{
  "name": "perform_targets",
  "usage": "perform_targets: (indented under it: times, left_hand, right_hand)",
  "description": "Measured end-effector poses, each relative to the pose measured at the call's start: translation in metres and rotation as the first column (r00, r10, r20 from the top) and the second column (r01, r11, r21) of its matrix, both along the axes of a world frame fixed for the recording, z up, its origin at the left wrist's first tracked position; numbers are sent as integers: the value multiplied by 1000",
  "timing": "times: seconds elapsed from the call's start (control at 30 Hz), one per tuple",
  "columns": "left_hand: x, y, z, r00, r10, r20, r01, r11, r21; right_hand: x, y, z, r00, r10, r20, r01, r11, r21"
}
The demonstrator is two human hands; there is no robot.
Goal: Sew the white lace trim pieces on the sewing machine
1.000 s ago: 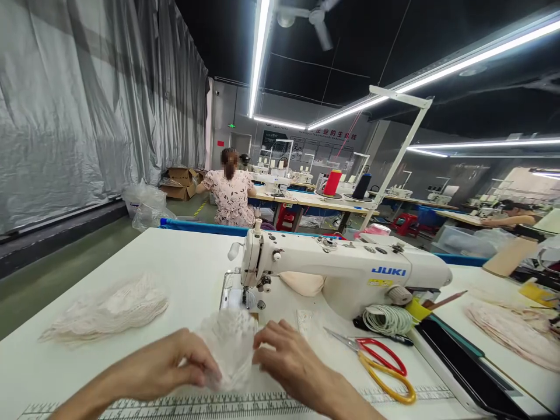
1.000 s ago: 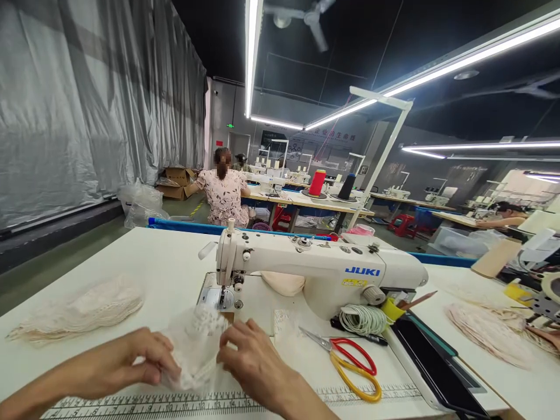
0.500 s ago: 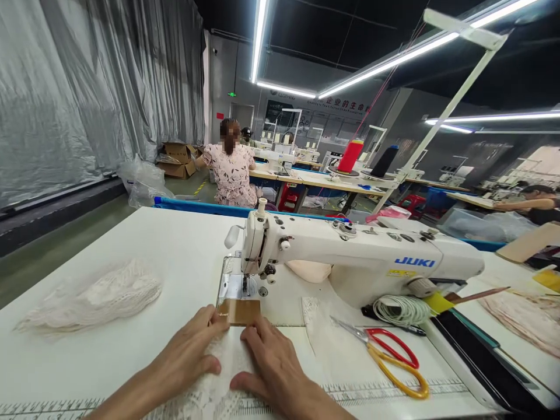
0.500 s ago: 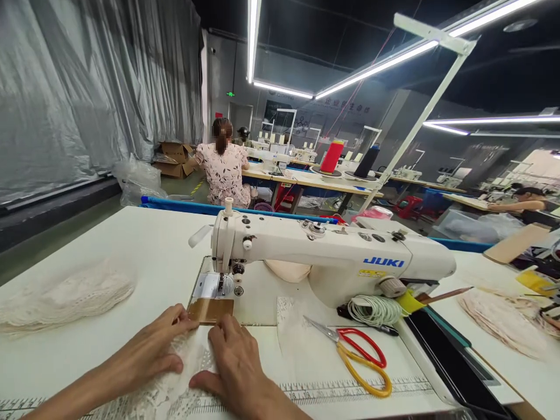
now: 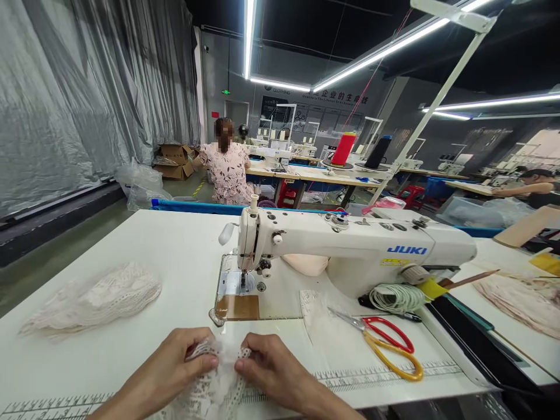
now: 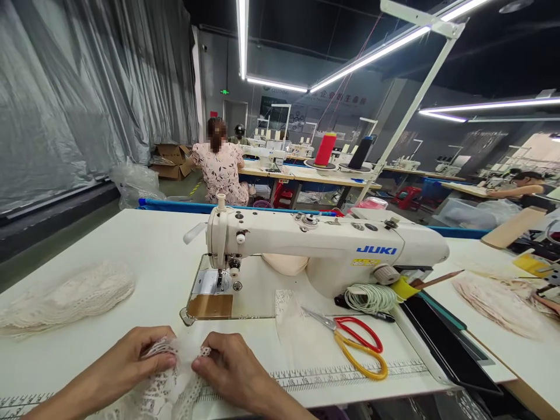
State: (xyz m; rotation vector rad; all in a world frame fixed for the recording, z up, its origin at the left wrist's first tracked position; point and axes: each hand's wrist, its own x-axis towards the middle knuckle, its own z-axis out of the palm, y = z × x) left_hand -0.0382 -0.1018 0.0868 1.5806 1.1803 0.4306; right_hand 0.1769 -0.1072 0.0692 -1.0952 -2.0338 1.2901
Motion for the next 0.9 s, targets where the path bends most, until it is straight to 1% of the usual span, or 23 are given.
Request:
perform_targets:
  times: [0.13,0.23,0.3,0.4,0.47,0.57,0.63,0.7,0.77,0.8,0.87,0.9]
  left_hand:
    - [-3,-8,1,1000,1,30,-2,999,45]
    - [-7,-11,-2,999,15,32,-17,998,68]
    - [-10,-11,-2,999,25,48,-28,998,65]
    - [-15,-9,5,996,35,79,-37,999,19]
    - [-17,-1,16,999,31,39,-32,999,25]
    - [-18,24,31,998,-18,-59,23,996,85]
    - [-16,49,34,993,-67,-101,78,991,108]
    - [-12,77,28,984,-116,-138,133,983,124]
    - [-5,101,16,973,-153,-173,177,975,136]
    - [-2,111,10,968,-167,-189,195,971,139]
    - [4,125,-1,956,-192,-222,226,965,135]
    - [6,130,-5,950,-203,-236,238,962,132]
  right_hand:
    - [-1,-8,6,1000,9,28,-9,1000,-23]
    - [-2,-11,10,1000,-10,3,10,999,-32]
    - [-5,-12,13,1000,-20,-22,18,998,-67]
    - [-12,-12,15,999,-30,-37,24,988,-153]
    - [-19,-9,15,999,-24,-24,20,985,-173]
    - [-26,3,13,999,-7,34,11,992,-129]
    - [-25,16,11,994,-28,108,32,999,-37]
    - [-16,30,8,976,-102,190,84,992,98]
    - [-2,42,5,953,-179,242,126,967,219]
    - [5,46,3,946,-197,259,126,955,268]
    - [19,53,0,940,-188,284,73,926,372]
    - [24,56,-2,942,-163,292,23,902,430]
